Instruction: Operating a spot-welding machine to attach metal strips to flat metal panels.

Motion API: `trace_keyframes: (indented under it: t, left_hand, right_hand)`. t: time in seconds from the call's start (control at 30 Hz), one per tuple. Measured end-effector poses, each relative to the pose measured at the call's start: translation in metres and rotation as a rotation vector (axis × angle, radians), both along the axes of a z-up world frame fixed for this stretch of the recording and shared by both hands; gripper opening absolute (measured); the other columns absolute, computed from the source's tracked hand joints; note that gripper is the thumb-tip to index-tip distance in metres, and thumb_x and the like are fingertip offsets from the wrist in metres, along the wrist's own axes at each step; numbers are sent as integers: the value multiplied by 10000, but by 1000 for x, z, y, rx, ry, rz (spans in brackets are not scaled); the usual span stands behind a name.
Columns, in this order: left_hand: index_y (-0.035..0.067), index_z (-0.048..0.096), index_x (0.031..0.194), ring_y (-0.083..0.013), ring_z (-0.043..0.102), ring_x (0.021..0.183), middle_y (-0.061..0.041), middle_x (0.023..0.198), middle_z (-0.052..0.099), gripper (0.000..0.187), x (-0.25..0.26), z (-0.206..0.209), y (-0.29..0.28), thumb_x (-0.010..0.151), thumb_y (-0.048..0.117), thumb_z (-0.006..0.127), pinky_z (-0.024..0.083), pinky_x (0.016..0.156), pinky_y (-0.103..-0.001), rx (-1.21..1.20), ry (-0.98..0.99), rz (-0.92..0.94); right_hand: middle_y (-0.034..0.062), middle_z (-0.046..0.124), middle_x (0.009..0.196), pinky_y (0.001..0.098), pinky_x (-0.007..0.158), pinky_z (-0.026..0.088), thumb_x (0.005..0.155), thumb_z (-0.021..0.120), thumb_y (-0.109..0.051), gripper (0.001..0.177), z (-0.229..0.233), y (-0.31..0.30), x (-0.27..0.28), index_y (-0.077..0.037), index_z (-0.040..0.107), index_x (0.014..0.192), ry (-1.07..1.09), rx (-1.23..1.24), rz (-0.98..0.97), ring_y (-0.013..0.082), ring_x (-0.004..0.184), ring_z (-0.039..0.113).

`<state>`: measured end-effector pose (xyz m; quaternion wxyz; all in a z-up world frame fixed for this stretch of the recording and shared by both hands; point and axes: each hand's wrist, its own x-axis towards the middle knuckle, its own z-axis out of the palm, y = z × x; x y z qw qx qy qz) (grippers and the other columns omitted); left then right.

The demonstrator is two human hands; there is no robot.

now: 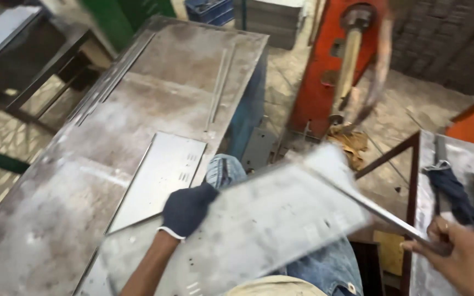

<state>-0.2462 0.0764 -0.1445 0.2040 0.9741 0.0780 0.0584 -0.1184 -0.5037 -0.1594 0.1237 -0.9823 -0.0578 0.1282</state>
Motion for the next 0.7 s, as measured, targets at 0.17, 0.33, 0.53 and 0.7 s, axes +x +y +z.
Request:
trace_keyframes:
  t: [0.17,0.33,0.53,0.7]
  left_hand:
    - [269,791,1079,-325,735,867,-78,983,783,291,-88,-46,116,837,245,632,576,783,-463,86,-136,346]
    - [240,792,1091,-338,730,967,-92,1008,775,257,-127,-24,171,925,377,651,565,843,-468,-29,23,698]
    - [186,766,1172,-353,707,1002,-121,1083,757,308,-111,-136,225,1018,388,592,551,858,-493,242,-37,892]
    - [22,710,1235,-258,695,1163,-154,1231,735,324,8,-163,106,1034,231,565,522,999,-361,-509,-379,468]
  right_hand:
    - [148,723,734,399,622,564,799,811,-364,372,6,121,-29,-54,710,980,-37,383,-46,241,626,718]
    - [194,699,739,427,649,520,963,596,-383,350,18,240,-10,-71,734,1038,27,516,100,312,657,691]
    - [216,599,672,430,602,470,961,641,-394,338,55,318,-8,-70,716,1021,-15,538,190,367,609,581]
    - [166,635,638,441,556,459,906,662,-369,276,41,303,-14,-133,700,1044,8,523,153,307,565,621]
